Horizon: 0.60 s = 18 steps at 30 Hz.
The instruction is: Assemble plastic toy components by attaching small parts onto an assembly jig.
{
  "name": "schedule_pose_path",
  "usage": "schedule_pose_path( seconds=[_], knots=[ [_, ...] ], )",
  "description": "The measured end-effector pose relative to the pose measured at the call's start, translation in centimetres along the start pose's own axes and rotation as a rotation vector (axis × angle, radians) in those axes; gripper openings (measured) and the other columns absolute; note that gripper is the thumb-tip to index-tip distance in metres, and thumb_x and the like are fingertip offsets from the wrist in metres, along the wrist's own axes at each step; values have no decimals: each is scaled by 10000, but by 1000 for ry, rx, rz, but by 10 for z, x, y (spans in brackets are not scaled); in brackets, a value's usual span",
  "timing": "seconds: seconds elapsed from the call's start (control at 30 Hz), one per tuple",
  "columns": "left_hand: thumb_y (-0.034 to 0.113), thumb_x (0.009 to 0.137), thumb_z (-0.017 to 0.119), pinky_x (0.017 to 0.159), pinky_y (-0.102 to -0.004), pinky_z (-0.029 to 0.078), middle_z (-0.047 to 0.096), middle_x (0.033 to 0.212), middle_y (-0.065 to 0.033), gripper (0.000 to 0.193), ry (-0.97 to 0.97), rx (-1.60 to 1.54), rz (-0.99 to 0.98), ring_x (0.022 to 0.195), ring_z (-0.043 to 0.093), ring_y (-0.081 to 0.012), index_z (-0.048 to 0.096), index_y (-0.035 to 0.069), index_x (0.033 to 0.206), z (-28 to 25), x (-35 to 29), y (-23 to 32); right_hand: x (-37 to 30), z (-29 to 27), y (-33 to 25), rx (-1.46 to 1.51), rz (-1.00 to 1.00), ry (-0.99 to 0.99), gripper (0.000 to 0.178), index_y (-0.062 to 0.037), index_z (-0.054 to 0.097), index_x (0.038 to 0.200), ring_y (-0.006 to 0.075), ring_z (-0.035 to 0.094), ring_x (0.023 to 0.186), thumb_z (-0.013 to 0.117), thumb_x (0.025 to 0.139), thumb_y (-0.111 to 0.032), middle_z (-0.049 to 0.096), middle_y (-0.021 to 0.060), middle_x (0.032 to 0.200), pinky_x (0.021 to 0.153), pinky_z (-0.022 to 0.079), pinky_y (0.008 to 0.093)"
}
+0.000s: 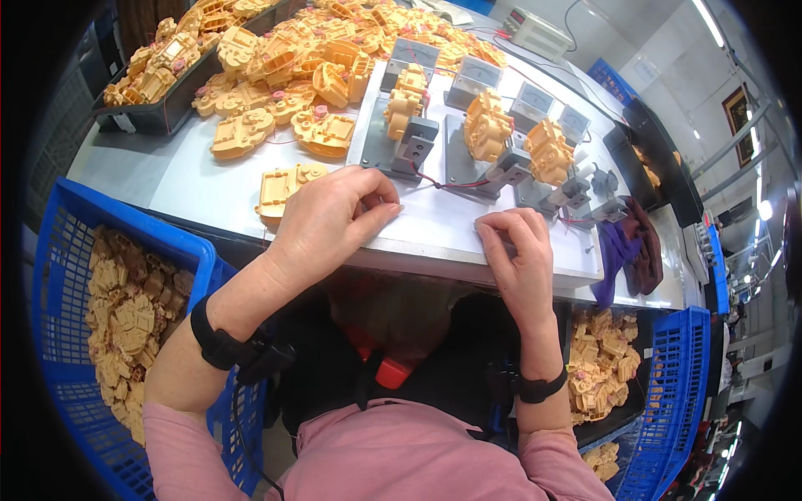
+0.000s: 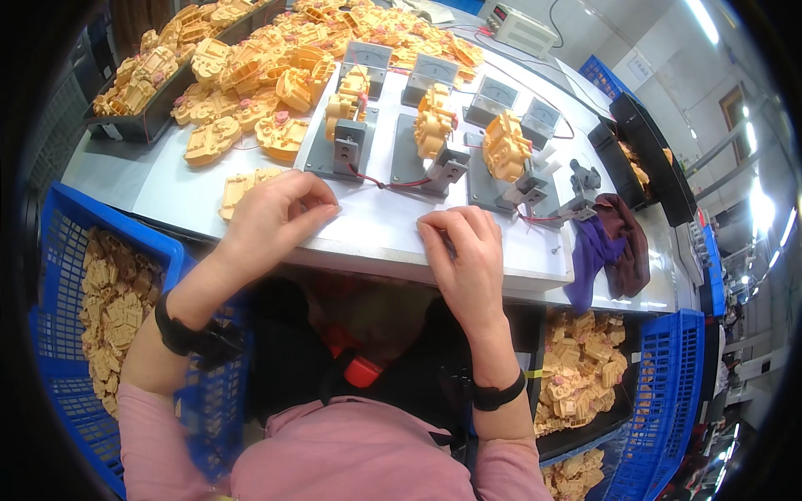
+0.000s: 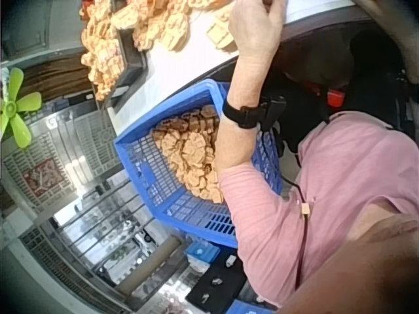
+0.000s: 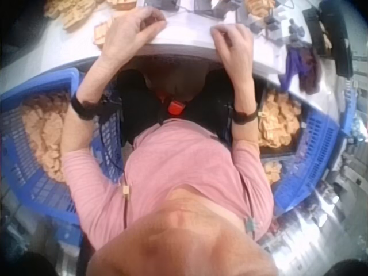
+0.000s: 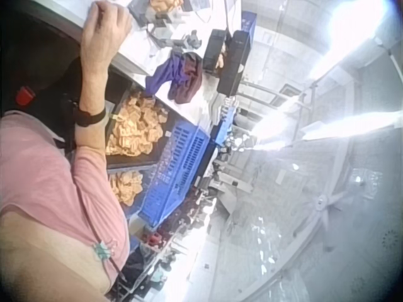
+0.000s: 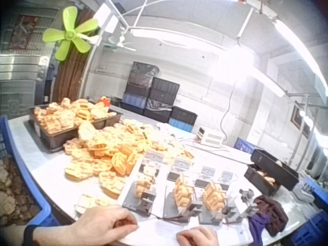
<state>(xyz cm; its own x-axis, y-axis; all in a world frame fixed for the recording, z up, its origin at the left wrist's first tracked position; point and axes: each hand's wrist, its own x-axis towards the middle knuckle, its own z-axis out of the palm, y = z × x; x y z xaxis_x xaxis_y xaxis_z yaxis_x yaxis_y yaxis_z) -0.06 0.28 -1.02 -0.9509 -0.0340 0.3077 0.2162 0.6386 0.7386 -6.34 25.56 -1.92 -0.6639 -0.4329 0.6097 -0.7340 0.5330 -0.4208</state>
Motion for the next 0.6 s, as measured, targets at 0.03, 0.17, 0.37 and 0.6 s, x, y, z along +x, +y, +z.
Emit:
schedule_pose_path(
  seconds=[0.03,0.17,0.37,0.6],
  knots=[
    [190,904,727,625,-295,482,649,840,-87,204,-1,-1,-3,673,597,-149,702,2,979,0,0,1,0,0,0,2,4,-4,58,-55,682,896,254,584,850,722,859,-76,627,63,865,816,431,367],
    [189,903,725,629,-298,483,644,839,-88,196,-3,-5,-10,675,598,-153,703,9,975,1,-1,0,0,0,1,16,21,-11,53,-49,681,892,257,584,851,716,863,-75,626,67,864,819,432,370],
    [186,895,724,638,-310,484,631,842,-89,176,10,39,36,678,598,-176,699,21,953,2,-2,4,1,-3,1,51,60,-14,65,-32,678,889,264,580,857,713,866,-82,626,75,865,824,433,374],
    [196,896,720,660,-327,502,653,860,-87,164,11,41,11,721,634,-196,697,46,956,1,-2,0,1,-23,2,151,132,-11,122,-2,688,1027,259,608,939,678,914,-46,631,114,935,846,490,341]
  ],
)
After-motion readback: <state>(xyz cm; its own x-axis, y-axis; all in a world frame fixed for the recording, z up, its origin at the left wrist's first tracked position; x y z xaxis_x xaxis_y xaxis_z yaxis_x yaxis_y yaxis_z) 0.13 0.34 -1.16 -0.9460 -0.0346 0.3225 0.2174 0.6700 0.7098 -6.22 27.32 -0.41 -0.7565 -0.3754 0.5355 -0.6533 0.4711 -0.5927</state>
